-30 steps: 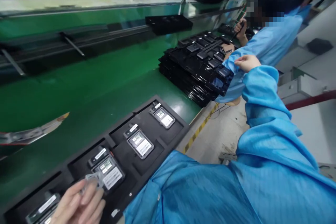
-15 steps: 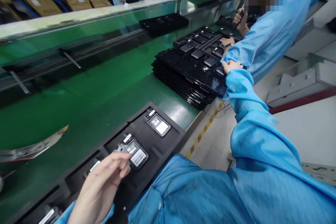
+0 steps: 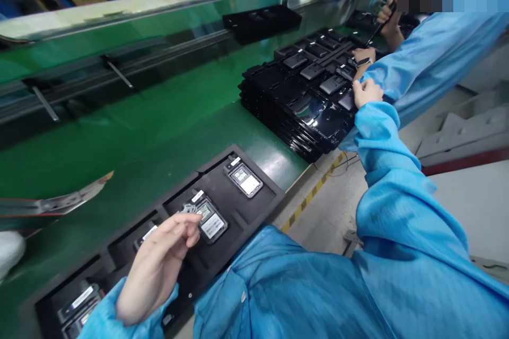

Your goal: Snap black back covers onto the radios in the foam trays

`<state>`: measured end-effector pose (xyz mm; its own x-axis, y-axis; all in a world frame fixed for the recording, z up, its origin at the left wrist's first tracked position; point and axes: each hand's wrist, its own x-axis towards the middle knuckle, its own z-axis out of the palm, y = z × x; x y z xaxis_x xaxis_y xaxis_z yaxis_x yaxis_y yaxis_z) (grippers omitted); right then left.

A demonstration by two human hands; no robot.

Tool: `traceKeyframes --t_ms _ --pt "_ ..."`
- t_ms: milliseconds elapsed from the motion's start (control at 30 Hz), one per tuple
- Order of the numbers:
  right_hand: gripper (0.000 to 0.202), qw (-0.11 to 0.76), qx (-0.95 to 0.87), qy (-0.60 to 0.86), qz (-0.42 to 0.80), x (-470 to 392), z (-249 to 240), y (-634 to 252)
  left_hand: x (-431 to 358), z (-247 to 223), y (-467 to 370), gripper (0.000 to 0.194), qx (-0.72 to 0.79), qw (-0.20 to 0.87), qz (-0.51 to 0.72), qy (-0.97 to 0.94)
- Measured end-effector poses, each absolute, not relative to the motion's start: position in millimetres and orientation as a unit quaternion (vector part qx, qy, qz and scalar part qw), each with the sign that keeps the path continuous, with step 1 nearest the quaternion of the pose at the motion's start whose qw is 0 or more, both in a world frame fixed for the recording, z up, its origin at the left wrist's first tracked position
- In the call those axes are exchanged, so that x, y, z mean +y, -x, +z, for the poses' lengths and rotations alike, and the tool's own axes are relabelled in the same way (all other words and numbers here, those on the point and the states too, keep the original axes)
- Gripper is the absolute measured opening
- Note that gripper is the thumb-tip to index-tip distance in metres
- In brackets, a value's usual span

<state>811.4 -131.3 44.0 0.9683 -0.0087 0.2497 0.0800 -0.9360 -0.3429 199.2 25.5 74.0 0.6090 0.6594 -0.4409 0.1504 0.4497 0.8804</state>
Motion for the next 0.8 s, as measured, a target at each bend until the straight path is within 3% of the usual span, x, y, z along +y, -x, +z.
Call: traceKeyframes --t_ms 433,700,800 --pt "0.044 0.181 -0.121 0.962 -0.163 -106.0 48.6 -771.9 25.7 71.7 -193.8 0.023 0.416 0.741 0.178 -0.496" --pt "0.071 0.162 -0.156 0.958 -0.178 -101.2 64.0 -732.1 23.1 65.2 -181.3 0.024 0.443 0.708 0.198 -0.512" --pt "0.071 0.170 -0.137 0.960 -0.176 -96.0 67.2 -726.6 17.2 59.7 -177.7 0.024 0.445 0.672 0.207 -0.554"
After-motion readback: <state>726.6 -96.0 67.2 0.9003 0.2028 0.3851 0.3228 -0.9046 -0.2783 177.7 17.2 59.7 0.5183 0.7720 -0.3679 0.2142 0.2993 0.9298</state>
